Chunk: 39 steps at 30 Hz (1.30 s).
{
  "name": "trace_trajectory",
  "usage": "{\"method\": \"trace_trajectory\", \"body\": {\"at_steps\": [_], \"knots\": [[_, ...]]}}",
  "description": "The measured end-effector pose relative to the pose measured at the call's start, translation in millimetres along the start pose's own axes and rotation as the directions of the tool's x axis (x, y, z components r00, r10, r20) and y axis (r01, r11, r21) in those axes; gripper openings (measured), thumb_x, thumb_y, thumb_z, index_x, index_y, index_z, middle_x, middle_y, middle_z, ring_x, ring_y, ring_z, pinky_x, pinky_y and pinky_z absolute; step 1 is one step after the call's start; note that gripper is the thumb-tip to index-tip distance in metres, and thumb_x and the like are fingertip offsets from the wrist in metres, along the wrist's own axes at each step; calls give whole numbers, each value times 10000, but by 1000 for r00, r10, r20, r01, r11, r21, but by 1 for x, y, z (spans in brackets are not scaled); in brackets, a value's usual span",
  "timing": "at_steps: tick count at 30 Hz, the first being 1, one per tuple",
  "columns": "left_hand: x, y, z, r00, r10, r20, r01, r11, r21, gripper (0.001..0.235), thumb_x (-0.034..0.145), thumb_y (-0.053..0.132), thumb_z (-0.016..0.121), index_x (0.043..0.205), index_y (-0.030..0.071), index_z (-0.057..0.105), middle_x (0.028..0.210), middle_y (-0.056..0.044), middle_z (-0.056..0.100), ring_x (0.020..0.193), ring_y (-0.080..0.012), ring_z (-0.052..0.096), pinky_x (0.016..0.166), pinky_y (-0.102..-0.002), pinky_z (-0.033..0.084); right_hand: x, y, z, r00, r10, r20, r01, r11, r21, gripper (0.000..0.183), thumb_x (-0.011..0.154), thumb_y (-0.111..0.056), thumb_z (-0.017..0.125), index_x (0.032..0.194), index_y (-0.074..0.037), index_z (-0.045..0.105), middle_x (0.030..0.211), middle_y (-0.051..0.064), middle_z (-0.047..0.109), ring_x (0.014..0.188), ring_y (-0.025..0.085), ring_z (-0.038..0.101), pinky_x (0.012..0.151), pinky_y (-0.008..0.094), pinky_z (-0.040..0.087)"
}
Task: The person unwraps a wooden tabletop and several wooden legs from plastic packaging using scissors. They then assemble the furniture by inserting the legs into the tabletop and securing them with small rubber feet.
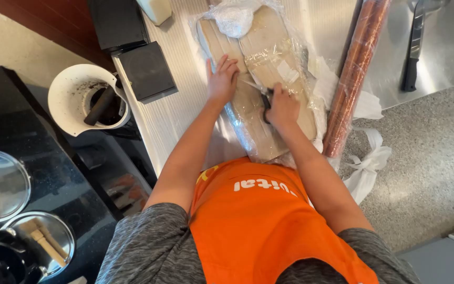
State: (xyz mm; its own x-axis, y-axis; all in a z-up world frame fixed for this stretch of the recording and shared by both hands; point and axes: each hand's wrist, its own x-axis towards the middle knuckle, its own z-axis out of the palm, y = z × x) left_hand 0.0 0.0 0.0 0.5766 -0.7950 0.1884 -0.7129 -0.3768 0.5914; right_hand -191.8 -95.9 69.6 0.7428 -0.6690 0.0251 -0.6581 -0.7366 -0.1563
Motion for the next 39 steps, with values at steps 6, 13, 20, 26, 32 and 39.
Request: {"method": "trace_trajectory", "body": {"at_steps": [6, 13, 20, 26, 32, 39], "knots": [[-25, 32, 27, 998, 16, 64, -43, 896, 441, 528, 852, 186, 643, 1358, 61, 556, 1472, -96, 529, 1440, -312, 365, 1157, -690, 76, 9, 79, 11, 997, 36, 70, -66, 871, 487, 386, 883, -128, 766, 1232, -135, 599, 926, 152, 754, 861, 345, 721, 735, 461, 530], [-50, 92, 78, 779, 532, 331, -555, 831, -30, 754, 853, 427, 674, 1488, 68, 484, 1545, -130, 469, 1455, -304, 367, 1186, -578, 196, 32, 111, -57, 994, -31, 102, -54, 678, 733, 470, 782, -48, 778, 1196, -87, 559, 839, 40, 704, 713, 101, 622, 595, 279, 495], [-29, 121, 43, 636, 597, 488, -726, 678, 117, 590, 880, 564, 619, 1237, 96, 661, 1204, -81, 618, 1227, -258, 503, 1108, -542, 290, 56, 153, -71, 969, -116, 218, -103, 612, 784, 419, 807, -32, 757, 1174, -69, 558, 752, 45, 666, 646, 75, 573, 551, 264, 429], [-15, 140, 2, 607, 601, 520, -737, 671, 84, 587, 1004, 600, 560, 738, 113, 751, 890, -46, 663, 1031, -233, 557, 995, -430, 395, 82, 196, -59, 950, -174, 259, -144, 489, 860, 481, 802, -29, 752, 1238, -65, 552, 747, -22, 619, 615, 56, 558, 516, 233, 408], [-38, 124, -69, 767, 571, 293, -637, 728, 252, 499, 1014, 443, 644, 652, 101, 679, 718, -42, 641, 843, -220, 626, 1025, -408, 454, 98, 243, -54, 948, -113, 296, -240, 354, 904, 559, 757, -37, 810, 1257, -80, 564, 750, -59, 574, 547, 54, 511, 450, 216, 351], [-84, 107, -105, 874, 475, 103, -485, 837, 252, 291, 917, 208, 699, 688, 37, 646, 814, -79, 661, 996, -253, 647, 974, -392, 562, 109, 302, 6, 953, -141, 270, -254, 118, 960, 448, 768, -24, 865, 1109, -66, 577, 832, -69, 481, 659, 48, 463, 568, 212, 348]]}}
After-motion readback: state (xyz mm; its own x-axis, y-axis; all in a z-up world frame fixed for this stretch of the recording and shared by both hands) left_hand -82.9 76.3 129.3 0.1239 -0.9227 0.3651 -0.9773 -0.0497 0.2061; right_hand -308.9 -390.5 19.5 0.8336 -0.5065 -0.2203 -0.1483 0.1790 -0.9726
